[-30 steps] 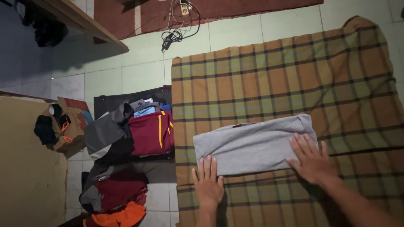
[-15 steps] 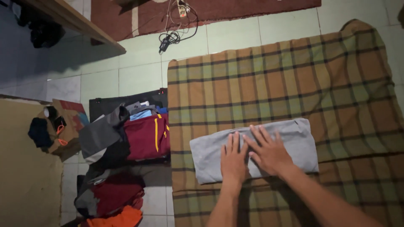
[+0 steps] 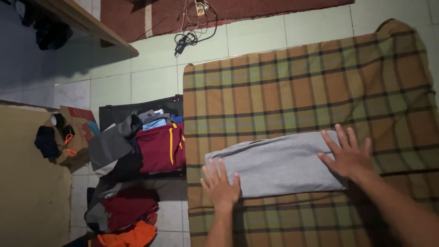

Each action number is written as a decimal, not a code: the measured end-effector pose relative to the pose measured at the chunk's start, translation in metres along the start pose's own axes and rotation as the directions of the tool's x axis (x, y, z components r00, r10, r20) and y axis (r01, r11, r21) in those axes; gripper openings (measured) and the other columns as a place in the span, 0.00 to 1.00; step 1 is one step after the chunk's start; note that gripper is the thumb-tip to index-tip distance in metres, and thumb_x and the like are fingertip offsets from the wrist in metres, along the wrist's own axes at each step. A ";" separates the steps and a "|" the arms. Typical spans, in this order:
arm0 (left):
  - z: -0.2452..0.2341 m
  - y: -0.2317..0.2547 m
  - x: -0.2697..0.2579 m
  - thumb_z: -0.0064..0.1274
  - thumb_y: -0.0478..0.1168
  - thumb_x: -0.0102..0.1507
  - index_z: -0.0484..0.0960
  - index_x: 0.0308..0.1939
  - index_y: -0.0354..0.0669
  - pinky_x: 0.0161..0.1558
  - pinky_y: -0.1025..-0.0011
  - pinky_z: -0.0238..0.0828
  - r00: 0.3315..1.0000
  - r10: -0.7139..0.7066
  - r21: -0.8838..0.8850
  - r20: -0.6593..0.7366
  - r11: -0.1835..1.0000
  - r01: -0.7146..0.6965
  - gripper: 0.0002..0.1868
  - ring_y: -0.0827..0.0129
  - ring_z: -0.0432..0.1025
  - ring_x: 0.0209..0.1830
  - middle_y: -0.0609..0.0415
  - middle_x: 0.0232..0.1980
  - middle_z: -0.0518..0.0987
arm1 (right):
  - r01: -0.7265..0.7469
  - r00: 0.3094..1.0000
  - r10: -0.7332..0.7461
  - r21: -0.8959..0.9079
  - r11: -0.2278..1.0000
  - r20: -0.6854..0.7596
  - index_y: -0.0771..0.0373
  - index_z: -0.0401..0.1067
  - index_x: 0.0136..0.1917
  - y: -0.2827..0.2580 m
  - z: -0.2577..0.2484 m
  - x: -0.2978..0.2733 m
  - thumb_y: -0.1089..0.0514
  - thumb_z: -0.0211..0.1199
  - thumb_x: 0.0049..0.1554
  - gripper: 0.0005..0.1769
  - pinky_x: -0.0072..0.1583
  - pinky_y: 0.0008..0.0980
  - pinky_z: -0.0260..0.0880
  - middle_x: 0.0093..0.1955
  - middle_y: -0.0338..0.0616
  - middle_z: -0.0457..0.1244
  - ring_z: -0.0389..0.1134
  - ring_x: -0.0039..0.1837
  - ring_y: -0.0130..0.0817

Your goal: The recorder is folding a grey t-shirt on a patterned mat on the floor.

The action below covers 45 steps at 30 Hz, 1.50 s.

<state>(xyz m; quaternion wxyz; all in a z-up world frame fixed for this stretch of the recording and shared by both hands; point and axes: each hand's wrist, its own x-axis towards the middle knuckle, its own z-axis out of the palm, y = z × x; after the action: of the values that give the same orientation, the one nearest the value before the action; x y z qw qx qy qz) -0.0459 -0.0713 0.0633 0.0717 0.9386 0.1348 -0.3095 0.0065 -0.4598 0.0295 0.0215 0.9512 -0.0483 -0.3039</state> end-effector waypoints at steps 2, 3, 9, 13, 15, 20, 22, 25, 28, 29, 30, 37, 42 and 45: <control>0.019 0.004 -0.011 0.40 0.60 0.66 0.44 0.79 0.47 0.76 0.46 0.25 0.975 -0.043 -0.061 -0.216 0.998 0.030 0.44 0.52 0.28 0.84 0.50 0.85 0.35 | 0.032 0.992 -0.027 0.038 0.999 -0.127 0.31 0.38 0.84 -0.003 0.008 0.000 0.26 0.52 0.53 0.51 0.74 0.69 0.27 0.86 0.38 0.25 0.24 0.85 0.45; 0.027 0.004 -0.015 0.46 0.56 0.64 0.49 0.78 0.38 0.75 0.45 0.29 0.904 -0.095 -0.122 -0.417 0.991 0.048 0.44 0.47 0.32 0.84 0.41 0.84 0.41 | 0.068 0.967 -0.047 0.076 0.995 -0.249 0.36 0.43 0.83 -0.009 0.013 0.000 0.30 0.58 0.50 0.53 0.74 0.69 0.28 0.86 0.44 0.30 0.27 0.85 0.47; 0.012 0.078 -0.087 0.57 0.44 0.54 0.67 0.66 0.38 0.68 0.50 0.56 0.867 -0.224 -0.469 -0.445 0.883 -0.012 0.36 0.45 0.59 0.71 0.41 0.70 0.66 | 0.399 0.856 -0.320 0.125 0.908 -0.406 0.54 0.57 0.75 -0.085 -0.060 -0.031 0.48 0.67 0.47 0.45 0.78 0.59 0.47 0.81 0.45 0.51 0.47 0.84 0.44; 0.063 0.104 -0.073 0.58 0.48 0.55 0.70 0.62 0.41 0.61 0.53 0.66 0.829 -0.559 -0.737 -0.022 0.570 0.364 0.32 0.50 0.70 0.62 0.46 0.60 0.77 | 0.544 0.770 -0.481 0.038 0.838 -0.419 0.55 0.54 0.76 -0.113 -0.047 -0.018 0.48 0.68 0.45 0.49 0.74 0.64 0.43 0.79 0.45 0.50 0.47 0.80 0.46; 0.100 0.109 -0.058 0.60 0.49 0.54 0.77 0.50 0.35 0.52 0.55 0.73 0.701 -0.646 -0.808 0.302 0.217 0.548 0.26 0.51 0.78 0.47 0.45 0.46 0.83 | 0.485 0.849 -0.424 0.148 0.862 -0.314 0.54 0.49 0.81 -0.124 -0.034 -0.008 0.48 0.68 0.47 0.54 0.73 0.69 0.39 0.78 0.44 0.50 0.48 0.79 0.46; 0.157 0.117 -0.025 0.63 0.45 0.53 0.82 0.35 0.30 0.41 0.58 0.74 0.682 -0.578 -0.870 0.449 -0.108 0.481 0.18 0.59 0.75 0.33 0.47 0.33 0.83 | 0.352 0.933 -0.337 0.129 0.927 -0.128 0.47 0.50 0.79 -0.139 -0.057 -0.012 0.47 0.67 0.51 0.47 0.75 0.75 0.36 0.74 0.41 0.55 0.53 0.78 0.40; 0.165 0.118 -0.020 0.63 0.42 0.53 0.81 0.34 0.31 0.38 0.59 0.72 0.693 -0.525 -0.866 0.494 -0.230 0.443 0.16 0.62 0.72 0.30 0.49 0.31 0.81 | 0.316 0.949 -0.314 0.094 0.944 -0.032 0.46 0.51 0.79 -0.138 -0.061 -0.013 0.46 0.66 0.54 0.44 0.76 0.76 0.35 0.71 0.39 0.58 0.55 0.77 0.39; 0.180 0.105 -0.010 0.63 0.42 0.57 0.78 0.38 0.33 0.36 0.57 0.64 0.703 -0.414 -0.810 0.578 -0.394 0.434 0.15 0.64 0.64 0.27 0.52 0.29 0.73 | 0.296 0.955 -0.291 0.132 0.946 -0.055 0.48 0.60 0.73 -0.140 -0.061 -0.012 0.47 0.66 0.52 0.37 0.75 0.76 0.34 0.67 0.40 0.60 0.57 0.75 0.41; 0.189 0.092 -0.008 0.61 0.44 0.62 0.77 0.46 0.35 0.44 0.60 0.68 0.723 -0.278 -0.739 0.633 -0.496 0.456 0.17 0.63 0.63 0.32 0.50 0.34 0.70 | 0.229 0.967 -0.238 0.095 0.969 0.094 0.47 0.76 0.62 -0.141 -0.060 -0.012 0.46 0.61 0.58 0.19 0.79 0.75 0.33 0.66 0.40 0.63 0.59 0.76 0.40; 0.183 0.091 -0.012 0.58 0.44 0.64 0.76 0.51 0.40 0.50 0.61 0.73 0.756 -0.202 -0.711 0.623 -0.548 0.440 0.16 0.62 0.67 0.38 0.50 0.41 0.72 | 0.241 0.969 -0.245 0.100 0.965 0.030 0.49 0.75 0.60 -0.138 -0.049 -0.007 0.45 0.63 0.55 0.20 0.77 0.74 0.35 0.65 0.42 0.63 0.59 0.74 0.41; 0.176 0.090 -0.015 0.55 0.44 0.65 0.75 0.56 0.45 0.55 0.62 0.77 0.787 -0.126 -0.679 0.604 -0.598 0.426 0.17 0.62 0.72 0.45 0.49 0.49 0.75 | 0.255 0.967 -0.253 0.103 0.961 -0.034 0.52 0.75 0.59 -0.136 -0.039 -0.002 0.43 0.66 0.53 0.22 0.75 0.74 0.37 0.65 0.44 0.62 0.59 0.73 0.43; 0.156 0.087 -0.028 0.48 0.46 0.68 0.69 0.63 0.53 0.57 0.60 0.73 0.853 -0.037 -0.660 0.521 -0.651 0.375 0.19 0.58 0.76 0.58 0.49 0.65 0.77 | 0.325 0.932 -0.283 0.181 0.928 -0.226 0.47 0.76 0.60 -0.108 0.006 0.020 0.45 0.66 0.51 0.23 0.68 0.57 0.63 0.70 0.46 0.62 0.60 0.72 0.51; 0.177 0.075 -0.013 0.54 0.44 0.65 0.72 0.60 0.57 0.50 0.61 0.72 0.833 -0.069 -0.708 0.549 -0.568 0.419 0.19 0.61 0.74 0.48 0.55 0.54 0.80 | 0.267 0.953 -0.232 0.175 0.948 -0.195 0.47 0.61 0.72 -0.122 -0.027 -0.005 0.47 0.68 0.48 0.40 0.69 0.64 0.53 0.68 0.42 0.61 0.59 0.71 0.45; 0.269 0.076 0.015 0.62 0.45 0.65 0.69 0.57 0.49 0.47 0.53 0.57 0.842 -0.012 -0.686 0.540 -0.586 0.432 0.22 0.55 0.62 0.40 0.49 0.44 0.67 | 0.254 0.948 -0.217 0.147 0.956 -0.232 0.47 0.66 0.69 -0.124 -0.019 0.000 0.46 0.66 0.50 0.33 0.67 0.63 0.53 0.64 0.41 0.65 0.62 0.70 0.42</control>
<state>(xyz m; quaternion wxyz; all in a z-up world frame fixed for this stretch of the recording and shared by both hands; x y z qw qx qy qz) -0.1635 -0.1992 -0.1565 0.7709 0.2779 0.5520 -0.1542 0.0275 -0.3358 0.0362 -0.0937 0.9754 0.0420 -0.1952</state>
